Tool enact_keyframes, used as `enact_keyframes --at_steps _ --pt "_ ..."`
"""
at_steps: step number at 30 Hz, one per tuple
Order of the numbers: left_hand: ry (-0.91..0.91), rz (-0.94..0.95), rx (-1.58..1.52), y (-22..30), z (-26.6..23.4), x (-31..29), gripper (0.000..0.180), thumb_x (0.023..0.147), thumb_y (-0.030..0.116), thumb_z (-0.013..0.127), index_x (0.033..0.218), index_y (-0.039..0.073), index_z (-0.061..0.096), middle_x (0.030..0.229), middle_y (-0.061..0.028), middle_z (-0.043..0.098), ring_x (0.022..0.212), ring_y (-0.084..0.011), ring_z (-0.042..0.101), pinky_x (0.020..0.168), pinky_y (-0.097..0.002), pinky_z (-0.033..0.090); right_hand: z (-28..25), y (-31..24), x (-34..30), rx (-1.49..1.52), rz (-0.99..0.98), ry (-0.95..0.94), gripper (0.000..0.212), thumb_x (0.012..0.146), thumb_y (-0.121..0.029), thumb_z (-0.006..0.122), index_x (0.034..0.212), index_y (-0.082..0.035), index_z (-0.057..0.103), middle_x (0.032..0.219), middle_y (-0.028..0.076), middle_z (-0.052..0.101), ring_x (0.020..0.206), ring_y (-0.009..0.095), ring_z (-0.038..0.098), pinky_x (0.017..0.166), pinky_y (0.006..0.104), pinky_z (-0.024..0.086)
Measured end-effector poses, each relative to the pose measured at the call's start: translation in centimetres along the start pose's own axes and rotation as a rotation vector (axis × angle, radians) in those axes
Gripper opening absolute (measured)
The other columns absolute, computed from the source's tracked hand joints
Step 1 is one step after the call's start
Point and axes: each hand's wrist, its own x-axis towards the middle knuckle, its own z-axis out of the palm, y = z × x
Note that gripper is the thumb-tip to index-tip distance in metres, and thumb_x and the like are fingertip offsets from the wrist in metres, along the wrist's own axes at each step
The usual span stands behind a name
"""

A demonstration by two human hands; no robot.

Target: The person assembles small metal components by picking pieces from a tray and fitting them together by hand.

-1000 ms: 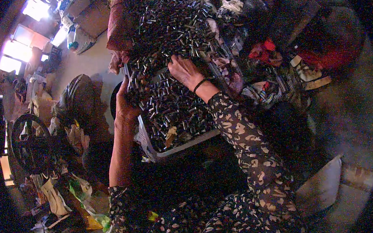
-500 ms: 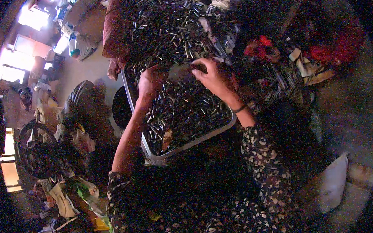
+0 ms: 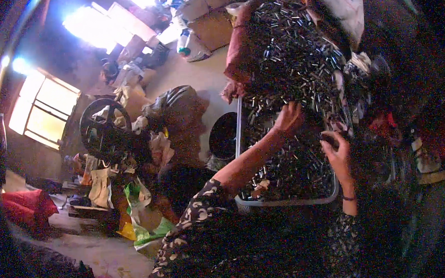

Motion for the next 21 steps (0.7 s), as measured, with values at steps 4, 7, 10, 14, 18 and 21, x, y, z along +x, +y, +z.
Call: enact_keyframes --at_steps 4,7,10,14,18,21 --pt "-0.025 -0.05 -0.202 -0.5 -1.1 -0.3 0.019 0.07 0.022 0.047 0.084 0.013 0.056 0.097 -0.0084 0.048 0.084 -0.0246 0.043 0.061 -0.0305 0.038 0.3 0.2 0.3 -0.037 -0.036 -0.005 0.02 0.077 -0.008 0.053 0.095 -0.001 0.052 0.083 0.002 0.054 0.067 0.006 0.048 0.06 0.0201 0.041" --pt "-0.044 -0.033 -0.28 -0.4 -1.4 0.1 0.019 0.07 0.022 0.047 0.084 0.013 0.056 0.095 -0.0094 0.049 0.084 -0.0246 0.044 0.06 -0.0315 0.039 0.1 -0.5 0.3 -0.061 -0.043 -0.001 0.019 0.078 -0.008 0.053 0.095 -0.001 0.053 0.082 0.002 0.054 0.066 0.006 0.048 0.06 0.0206 0.041" --pt "-0.143 0.002 -0.257 -0.7 -1.0 0.2 0.018 0.069 0.022 0.049 0.083 0.013 0.057 0.091 -0.0106 0.051 0.082 -0.0247 0.045 0.059 -0.0329 0.04 0.5 -1.4 0.2 -0.104 -0.049 -0.017 0.018 0.078 -0.008 0.052 0.094 -0.001 0.053 0.082 0.002 0.055 0.065 0.006 0.049 0.059 0.0209 0.041" --pt "-0.272 0.068 -0.258 -0.2 -2.0 0.9 0.017 0.068 0.022 0.051 0.08 0.013 0.058 0.088 -0.0115 0.052 0.081 -0.0253 0.048 0.059 -0.0337 0.042 0.1 -0.9 0.3 -0.208 -0.158 0.029 0.017 0.078 -0.009 0.052 0.094 -0.002 0.054 0.083 0.002 0.055 0.061 0.006 0.048 0.057 0.0202 0.041" --pt "-0.135 0.023 -0.347 -0.6 -2.8 0.3 0.016 0.067 0.022 0.052 0.077 0.011 0.058 0.085 -0.011 0.053 0.08 -0.0254 0.048 0.057 -0.0323 0.044 0.1 -1.6 -0.1 -0.144 -0.047 0.078 0.017 0.079 -0.009 0.052 0.094 -0.003 0.054 0.084 0.001 0.055 0.059 0.006 0.046 0.055 0.0196 0.04" --pt "-0.081 -0.02 -0.403 -0.7 -3.2 0.4 0.017 0.067 0.021 0.052 0.076 0.008 0.058 0.085 -0.0109 0.053 0.077 -0.0251 0.048 0.054 -0.0311 0.044 -0.1 -0.3 0.2 -0.132 -0.127 0.097 0.017 0.079 -0.009 0.052 0.095 -0.004 0.053 0.084 0.0 0.054 0.057 0.005 0.045 0.053 0.0197 0.039"
